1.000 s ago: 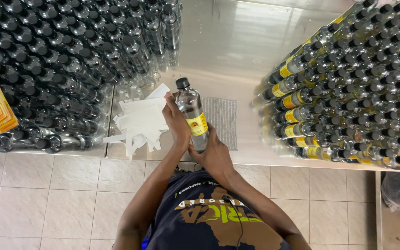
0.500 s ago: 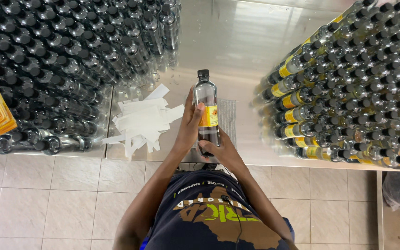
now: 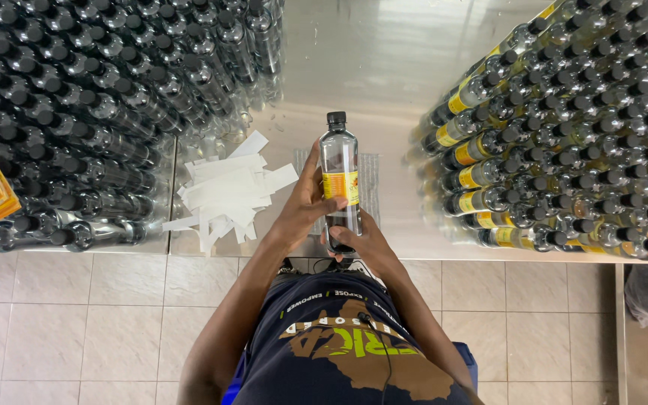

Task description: The person manually applies labels to plastic bottles. The person peels a label from a backing, aligns it onto the center of a clear bottle, and presses it down to secure it, repeating this for another bottle.

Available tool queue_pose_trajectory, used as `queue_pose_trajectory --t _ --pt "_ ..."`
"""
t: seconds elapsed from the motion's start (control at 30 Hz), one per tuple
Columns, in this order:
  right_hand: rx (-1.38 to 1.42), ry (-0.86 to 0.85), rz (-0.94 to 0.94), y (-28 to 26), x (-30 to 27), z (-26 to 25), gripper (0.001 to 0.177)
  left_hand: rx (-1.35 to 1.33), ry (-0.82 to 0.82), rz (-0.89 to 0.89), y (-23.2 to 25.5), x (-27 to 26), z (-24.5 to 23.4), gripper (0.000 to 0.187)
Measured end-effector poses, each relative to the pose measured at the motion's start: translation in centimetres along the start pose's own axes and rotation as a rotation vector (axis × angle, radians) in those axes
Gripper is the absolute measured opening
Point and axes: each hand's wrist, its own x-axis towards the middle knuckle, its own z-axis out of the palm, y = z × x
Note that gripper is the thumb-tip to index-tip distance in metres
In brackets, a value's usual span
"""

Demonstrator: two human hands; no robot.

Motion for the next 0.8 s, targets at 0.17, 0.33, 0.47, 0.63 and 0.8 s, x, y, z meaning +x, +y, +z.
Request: queue_pose_trajectory --t 0.17,0.33,0.47,0.63,0.8 --pt "0.02 -0.027 -0.014 0.0 0.2 -0.1 0.043 -0.134 0.012 -0.029 0.3 0.0 0.0 0.119" --pt "0.006 0.0 -0.029 0.6 -0.2 -0.5 0.038 -0.165 0.101 -0.07 -0.3 0.1 0.0 0.102" --pt "0.017 -0.011 -0.03 0.3 -0.4 -0.2 0.038 -0.193 0.086 -0.059 -1.8 -0.1 -0.8 0.109" --pt "0.042 -0.01 -0.048 0.9 -0.2 -0.3 0.035 -0.252 0.067 -0.05 -2.8 -0.1 -1.5 0.115" --pt "0.112 -0.039 -0.019 0.8 -0.3 -0.5 0.05 -0.341 0.014 -0.068 -3.5 -0.2 -1.9 0.122"
